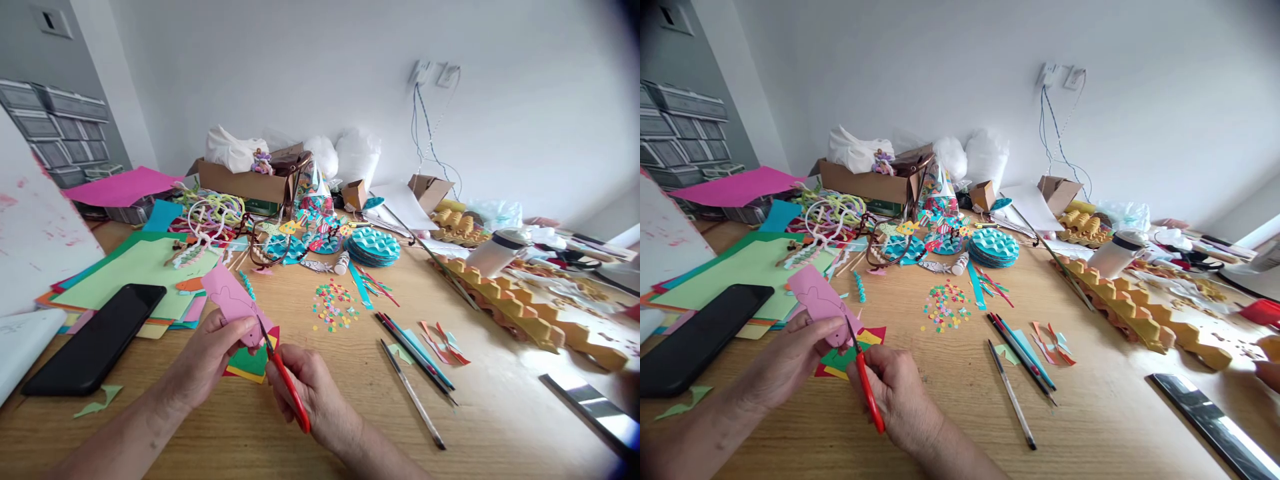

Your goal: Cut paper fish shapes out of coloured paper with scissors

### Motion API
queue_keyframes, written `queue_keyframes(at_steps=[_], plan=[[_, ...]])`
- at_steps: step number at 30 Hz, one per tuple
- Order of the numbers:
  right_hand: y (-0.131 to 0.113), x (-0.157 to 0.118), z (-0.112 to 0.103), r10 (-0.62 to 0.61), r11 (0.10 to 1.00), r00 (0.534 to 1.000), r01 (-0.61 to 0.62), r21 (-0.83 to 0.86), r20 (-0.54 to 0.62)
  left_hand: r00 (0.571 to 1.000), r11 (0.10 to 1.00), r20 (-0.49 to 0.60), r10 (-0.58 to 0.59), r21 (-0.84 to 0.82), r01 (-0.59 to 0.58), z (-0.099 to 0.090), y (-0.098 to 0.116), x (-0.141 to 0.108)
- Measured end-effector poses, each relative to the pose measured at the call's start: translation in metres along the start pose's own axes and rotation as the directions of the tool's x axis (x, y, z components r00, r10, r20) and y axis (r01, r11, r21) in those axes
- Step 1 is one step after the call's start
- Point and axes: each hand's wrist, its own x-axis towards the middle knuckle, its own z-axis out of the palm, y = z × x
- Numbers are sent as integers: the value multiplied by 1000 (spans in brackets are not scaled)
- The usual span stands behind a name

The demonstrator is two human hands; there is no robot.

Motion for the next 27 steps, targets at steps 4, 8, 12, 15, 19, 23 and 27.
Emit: queue_keyframes(at_steps=[4, 8, 12, 15, 19, 23, 27], plan=[[-1, -1, 0, 12, 1000, 1000, -12, -25, -3, 1000, 1000, -10, 9, 1, -9, -1, -2, 0], [-4, -1, 0, 40, 998, 999, -40, -52, 3, 1000, 1000, 2, 3, 6, -3, -3, -3, 0], [-2, 0, -1, 18, 999, 1000, -18, -48, 10, 1000, 1000, 4, -13, -1, 13, -2, -2, 0], [1, 0, 0, -1, 998, 1000, 2, -55, 6, 1000, 1000, 5, -11, 8, 11, -1, -1, -1], [-1, -1, -1, -30, 996, 1000, 31, -79, 7, 1000, 1000, 11, -2, 13, 1, -1, 0, -1], [-7, -1, -2, -46, 992, 999, 47, -114, 12, 1000, 1000, 26, -8, 13, 8, -1, 0, -1], [-9, -1, -2, -63, 991, 998, 63, -116, 0, 997, 999, -83, -6, -43, 2, -1, 0, 1]])
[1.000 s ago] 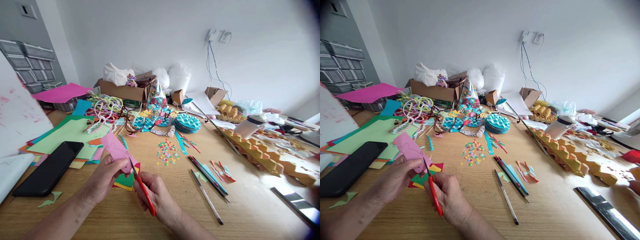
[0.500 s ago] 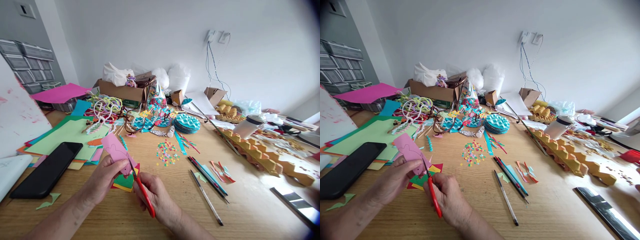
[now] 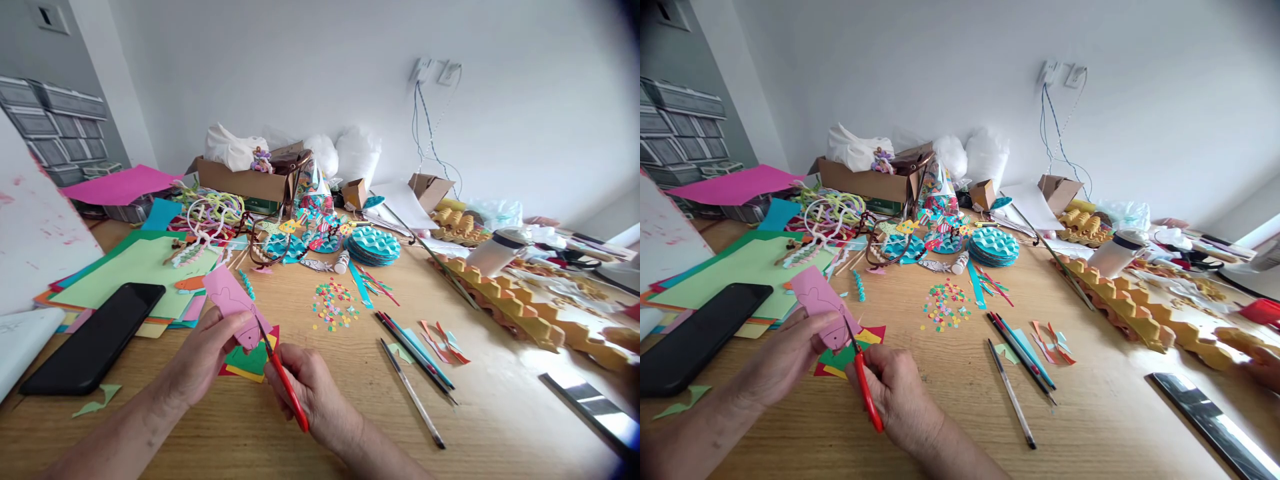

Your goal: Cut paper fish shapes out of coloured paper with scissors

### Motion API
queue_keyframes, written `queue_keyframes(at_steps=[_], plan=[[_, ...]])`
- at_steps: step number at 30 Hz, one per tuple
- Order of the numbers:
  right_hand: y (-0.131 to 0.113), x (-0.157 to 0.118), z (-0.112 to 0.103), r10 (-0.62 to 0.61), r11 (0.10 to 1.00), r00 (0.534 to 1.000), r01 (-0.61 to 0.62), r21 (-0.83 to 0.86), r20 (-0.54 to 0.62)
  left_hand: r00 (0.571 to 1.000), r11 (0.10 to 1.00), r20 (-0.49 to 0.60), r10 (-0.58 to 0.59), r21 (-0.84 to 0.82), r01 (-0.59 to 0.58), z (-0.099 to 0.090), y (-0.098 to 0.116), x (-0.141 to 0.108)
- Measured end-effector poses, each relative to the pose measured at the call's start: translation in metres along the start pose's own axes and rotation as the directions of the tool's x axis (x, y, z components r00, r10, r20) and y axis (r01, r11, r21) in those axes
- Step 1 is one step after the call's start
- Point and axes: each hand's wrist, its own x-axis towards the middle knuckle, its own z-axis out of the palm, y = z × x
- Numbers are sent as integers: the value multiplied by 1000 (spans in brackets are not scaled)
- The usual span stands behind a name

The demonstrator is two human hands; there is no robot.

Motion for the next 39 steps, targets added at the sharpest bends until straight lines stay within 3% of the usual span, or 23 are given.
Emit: queue_keyframes(at_steps=[3, 7, 10, 18, 39], plan=[[1, 0, 1, 9, 1000, 1000, -9, 17, 7, 1000, 1000, -23, 11, -18, -12, 0, 1, 1], [2, 0, 3, 96, 992, 995, -97, 75, 22, 994, 999, 104, 16, 27, -19, 2, 5, 1], [2, 0, 5, 143, 981, 989, -146, 128, 35, 991, 999, 136, 9, 46, -16, 5, 6, -1], [1, -1, 11, 160, 947, 985, -170, 272, 57, 996, 995, 92, 0, 98, -9, 11, 2, -6], [0, -2, 14, 138, 927, 990, -142, 348, 36, 999, 996, 8, -52, 78, 51, 17, -2, -11]])
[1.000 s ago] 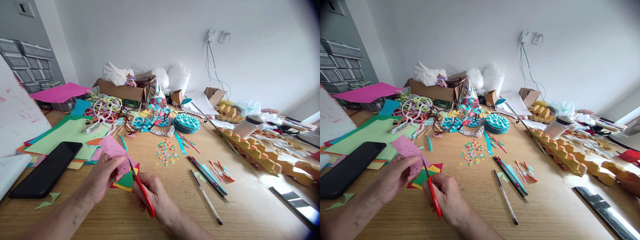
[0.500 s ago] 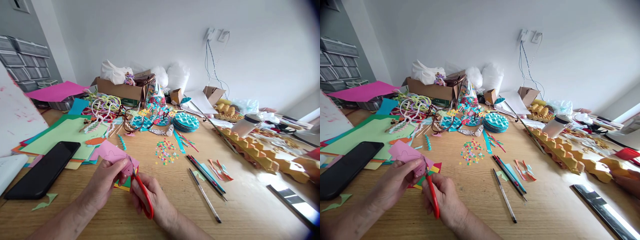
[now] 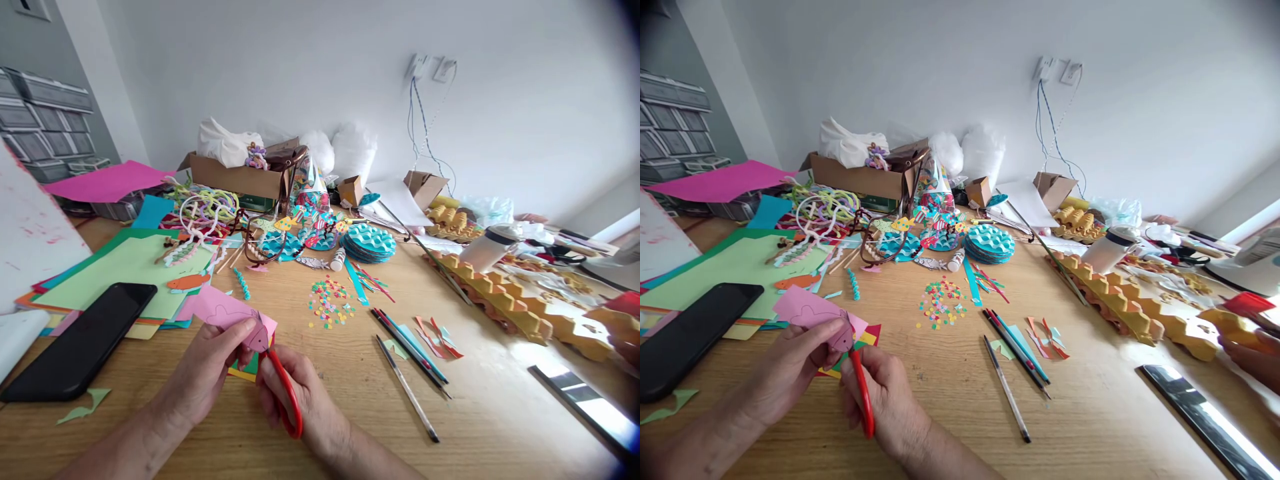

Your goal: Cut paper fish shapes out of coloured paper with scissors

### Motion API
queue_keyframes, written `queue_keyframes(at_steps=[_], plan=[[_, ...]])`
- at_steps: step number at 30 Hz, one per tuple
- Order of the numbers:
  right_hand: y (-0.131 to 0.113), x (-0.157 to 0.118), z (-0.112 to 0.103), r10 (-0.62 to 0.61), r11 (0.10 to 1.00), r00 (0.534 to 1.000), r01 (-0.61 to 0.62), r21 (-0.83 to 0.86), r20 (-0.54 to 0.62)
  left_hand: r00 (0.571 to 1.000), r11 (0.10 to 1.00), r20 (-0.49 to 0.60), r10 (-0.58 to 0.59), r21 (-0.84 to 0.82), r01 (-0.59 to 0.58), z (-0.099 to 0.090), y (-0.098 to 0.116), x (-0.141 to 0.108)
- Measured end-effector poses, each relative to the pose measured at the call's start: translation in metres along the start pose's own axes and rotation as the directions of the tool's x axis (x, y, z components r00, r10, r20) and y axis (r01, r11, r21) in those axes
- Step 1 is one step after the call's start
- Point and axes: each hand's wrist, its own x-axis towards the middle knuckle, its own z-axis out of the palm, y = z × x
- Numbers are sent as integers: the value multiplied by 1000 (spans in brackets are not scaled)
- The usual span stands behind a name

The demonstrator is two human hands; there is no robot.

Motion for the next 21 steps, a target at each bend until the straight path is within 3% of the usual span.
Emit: queue_keyframes(at_steps=[21], plan=[[-8, -1, 2, -12, 1000, 1000, 12, -16, -27, 999, 1000, -39, -14, -20, 14, 2, -3, -1]])
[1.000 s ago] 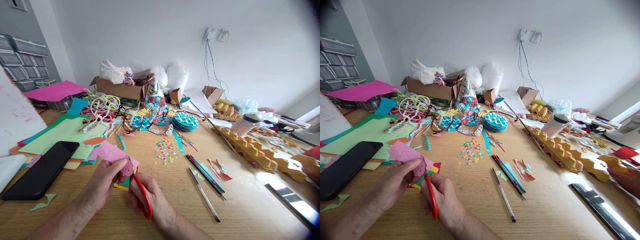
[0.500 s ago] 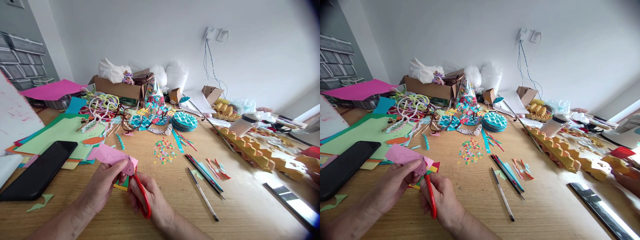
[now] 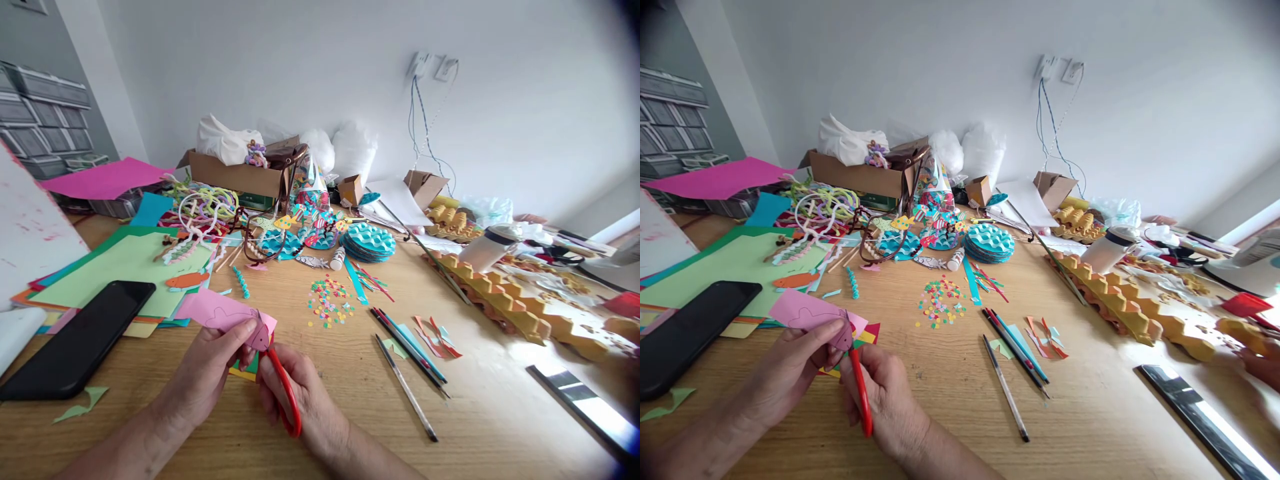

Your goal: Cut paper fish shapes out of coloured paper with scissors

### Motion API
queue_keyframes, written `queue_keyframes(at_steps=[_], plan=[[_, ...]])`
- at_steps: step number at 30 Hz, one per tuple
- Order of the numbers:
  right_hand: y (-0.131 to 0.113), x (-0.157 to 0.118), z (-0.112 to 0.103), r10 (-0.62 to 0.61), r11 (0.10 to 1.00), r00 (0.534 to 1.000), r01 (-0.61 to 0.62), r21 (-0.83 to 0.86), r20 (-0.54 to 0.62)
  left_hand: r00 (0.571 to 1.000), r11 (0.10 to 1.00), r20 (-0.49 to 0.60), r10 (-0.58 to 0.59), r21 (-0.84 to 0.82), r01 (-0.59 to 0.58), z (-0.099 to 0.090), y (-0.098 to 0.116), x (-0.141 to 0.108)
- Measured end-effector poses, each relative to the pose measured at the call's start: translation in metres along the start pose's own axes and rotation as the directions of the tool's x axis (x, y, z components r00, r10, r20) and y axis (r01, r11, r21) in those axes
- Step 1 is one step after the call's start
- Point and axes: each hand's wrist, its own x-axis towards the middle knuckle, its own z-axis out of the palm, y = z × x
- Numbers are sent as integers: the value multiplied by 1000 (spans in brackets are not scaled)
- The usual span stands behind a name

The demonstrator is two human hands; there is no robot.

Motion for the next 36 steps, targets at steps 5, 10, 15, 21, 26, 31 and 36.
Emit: queue_keyframes(at_steps=[5, 10, 15, 21, 26, 31, 36], plan=[[0, -1, 0, -3, 1000, 1000, 3, -23, 2, 1000, 1000, 7, 4, 13, -4, 0, 1, -1], [-1, -1, 0, 6, 1000, 1000, -7, -25, -12, 1000, 1000, 12, 15, -13, -15, -1, -1, 1], [-3, -1, 0, 19, 1000, 1000, -19, -16, -19, 999, 1000, 24, 24, -17, -23, -2, 0, 1], [-4, 0, 0, 43, 999, 999, -44, -29, -30, 999, 1000, 49, 19, -16, -19, -4, 2, 1], [-2, -1, -2, 41, 998, 999, -42, -36, -25, 998, 999, 61, 31, 18, -32, -5, 4, 2], [4, 1, -5, 28, 999, 1000, -28, -44, -12, 995, 999, 89, 36, 36, -39, -8, 4, 4], [10, 2, -7, 22, 999, 1000, -22, -39, 1, 997, 1000, 77, 19, 17, -21, -10, 6, 5]])
